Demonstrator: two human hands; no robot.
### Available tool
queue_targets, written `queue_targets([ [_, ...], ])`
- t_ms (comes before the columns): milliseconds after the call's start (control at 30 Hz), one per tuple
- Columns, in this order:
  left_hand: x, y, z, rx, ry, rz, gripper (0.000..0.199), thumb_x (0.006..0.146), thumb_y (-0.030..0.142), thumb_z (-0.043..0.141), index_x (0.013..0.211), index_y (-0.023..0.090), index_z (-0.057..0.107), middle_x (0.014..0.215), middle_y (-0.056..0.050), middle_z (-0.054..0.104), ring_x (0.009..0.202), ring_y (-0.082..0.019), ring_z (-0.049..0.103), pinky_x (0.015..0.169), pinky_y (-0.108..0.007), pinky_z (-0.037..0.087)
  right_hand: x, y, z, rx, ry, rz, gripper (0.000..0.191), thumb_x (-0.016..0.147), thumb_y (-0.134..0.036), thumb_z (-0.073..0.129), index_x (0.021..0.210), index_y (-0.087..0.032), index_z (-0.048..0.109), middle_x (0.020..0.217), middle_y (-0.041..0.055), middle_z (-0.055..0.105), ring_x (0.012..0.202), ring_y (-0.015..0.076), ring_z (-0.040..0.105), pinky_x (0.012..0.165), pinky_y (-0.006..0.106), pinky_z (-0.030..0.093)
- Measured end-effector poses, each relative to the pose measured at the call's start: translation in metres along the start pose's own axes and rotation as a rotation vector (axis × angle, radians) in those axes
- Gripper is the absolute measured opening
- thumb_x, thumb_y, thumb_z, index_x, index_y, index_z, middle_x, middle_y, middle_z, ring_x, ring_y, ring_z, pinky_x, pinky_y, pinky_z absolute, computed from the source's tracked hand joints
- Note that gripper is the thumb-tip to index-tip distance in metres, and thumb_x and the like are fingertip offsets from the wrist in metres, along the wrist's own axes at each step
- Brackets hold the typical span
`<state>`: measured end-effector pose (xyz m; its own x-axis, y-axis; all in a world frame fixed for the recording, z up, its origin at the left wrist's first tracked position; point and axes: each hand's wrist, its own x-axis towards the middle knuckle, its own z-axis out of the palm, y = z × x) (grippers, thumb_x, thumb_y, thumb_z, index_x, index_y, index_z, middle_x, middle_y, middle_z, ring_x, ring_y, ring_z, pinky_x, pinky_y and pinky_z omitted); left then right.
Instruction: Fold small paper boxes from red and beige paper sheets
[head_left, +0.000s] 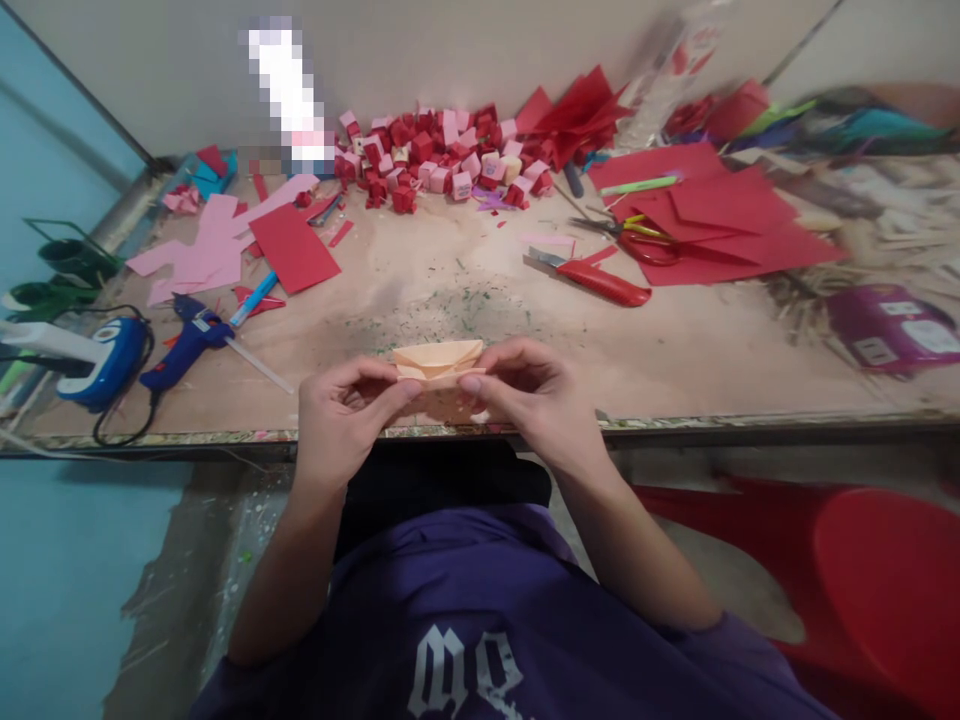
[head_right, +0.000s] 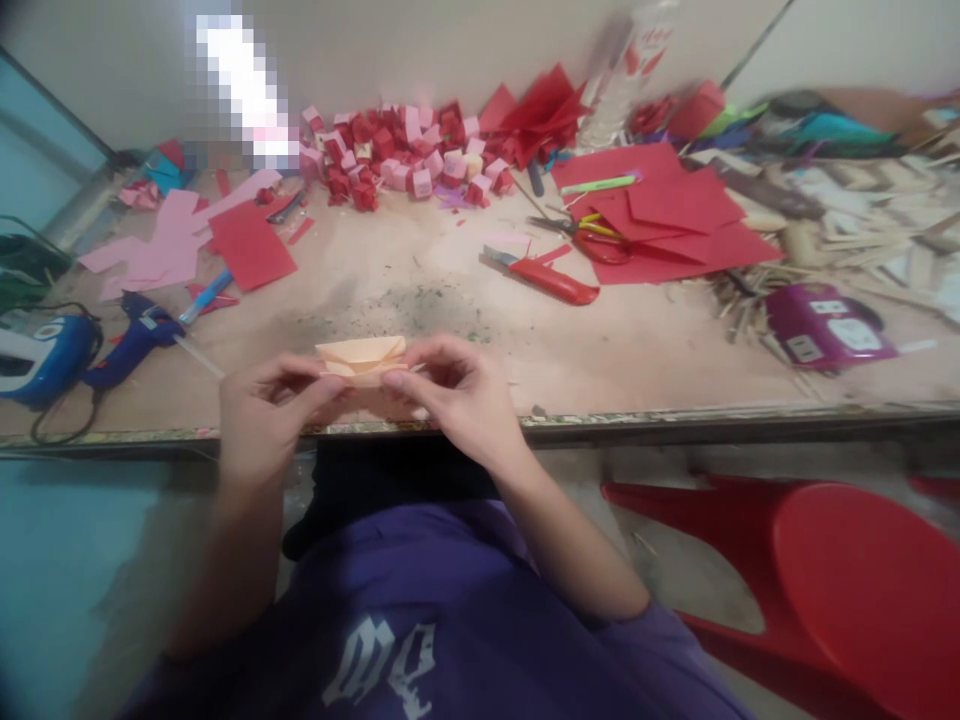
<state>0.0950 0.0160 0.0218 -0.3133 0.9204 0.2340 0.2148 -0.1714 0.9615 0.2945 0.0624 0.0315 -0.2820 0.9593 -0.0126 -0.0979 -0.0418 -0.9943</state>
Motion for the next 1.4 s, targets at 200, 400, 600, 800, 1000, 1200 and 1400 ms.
queue_targets([
  [200, -0.003, 0.006, 0.004, -0.056, 0.032, -0.044, 0.018, 0.079, 0.032, 0.088, 0.074, 0.019, 0.076, 0.072, -0.002, 0.079, 0.067, -0.018, 0.078, 0.067, -0.028, 0.066, -0.002, -0.001, 0.005, -0.002, 0.062, -0.043, 0.027, 0.074, -0.039, 0.094, 0.076, -0.021, 0.074, 0.072, 0.0005, 0.073, 0.058, 0.0133, 0.064, 0.045, 0.023, 0.052],
  [400, -0.003, 0.008, 0.006, -0.064, 0.065, -0.075, 0.019, 0.075, 0.030, 0.089, 0.070, 0.019, 0.075, 0.071, -0.002, 0.079, 0.065, -0.019, 0.078, 0.062, -0.028, 0.066, -0.003, 0.001, 0.004, -0.033, 0.093, -0.034, 0.028, 0.073, -0.039, 0.095, 0.076, -0.021, 0.074, 0.072, 0.0016, 0.073, 0.057, 0.0135, 0.063, 0.043, 0.023, 0.051],
  [600, -0.001, 0.003, 0.001, -0.157, -0.056, -0.156, 0.032, 0.073, 0.033, 0.093, 0.083, 0.020, 0.065, 0.076, 0.000, 0.079, 0.066, -0.018, 0.079, 0.064, -0.026, 0.066, 0.001, 0.001, 0.002, 0.049, 0.046, -0.023, 0.036, 0.070, -0.037, 0.097, 0.081, -0.021, 0.066, 0.075, -0.0001, 0.075, 0.058, 0.0132, 0.067, 0.044, 0.021, 0.052],
  [800, 0.003, 0.011, -0.001, -0.224, -0.240, -0.224, 0.038, 0.085, 0.041, 0.085, 0.113, 0.017, 0.073, 0.094, -0.006, 0.083, 0.084, -0.021, 0.082, 0.075, -0.027, 0.067, 0.000, -0.001, 0.004, 0.107, 0.044, -0.040, 0.044, 0.071, -0.034, 0.097, 0.085, -0.023, 0.056, 0.073, -0.0024, 0.075, 0.058, 0.0126, 0.068, 0.051, 0.022, 0.056],
  [1000, 0.005, 0.006, -0.002, -0.070, -0.254, -0.170, 0.028, 0.090, 0.043, 0.079, 0.095, 0.015, 0.082, 0.090, -0.007, 0.084, 0.081, -0.022, 0.081, 0.073, -0.027, 0.066, 0.001, -0.001, 0.001, 0.086, -0.021, -0.003, 0.049, 0.074, -0.035, 0.095, 0.113, -0.024, 0.069, 0.082, -0.0018, 0.077, 0.058, 0.0125, 0.068, 0.046, 0.021, 0.051],
  [1200, 0.003, 0.003, -0.003, 0.001, -0.264, -0.120, 0.023, 0.091, 0.039, 0.078, 0.097, 0.017, 0.084, 0.092, -0.005, 0.085, 0.082, -0.020, 0.080, 0.078, -0.027, 0.065, 0.004, 0.002, -0.001, -0.034, -0.187, -0.019, 0.023, 0.084, -0.038, 0.086, 0.089, -0.017, 0.080, 0.075, 0.0027, 0.077, 0.066, 0.0142, 0.070, 0.061, 0.025, 0.057],
  [1400, -0.001, 0.003, 0.001, -0.049, -0.239, -0.224, 0.022, 0.089, 0.038, 0.078, 0.091, 0.016, 0.082, 0.084, -0.006, 0.083, 0.076, -0.022, 0.081, 0.074, -0.030, 0.067, 0.002, 0.005, -0.001, -0.119, -0.090, -0.031, 0.023, 0.086, -0.038, 0.082, 0.079, -0.017, 0.080, 0.068, 0.0033, 0.075, 0.061, 0.0147, 0.067, 0.056, 0.024, 0.052],
])
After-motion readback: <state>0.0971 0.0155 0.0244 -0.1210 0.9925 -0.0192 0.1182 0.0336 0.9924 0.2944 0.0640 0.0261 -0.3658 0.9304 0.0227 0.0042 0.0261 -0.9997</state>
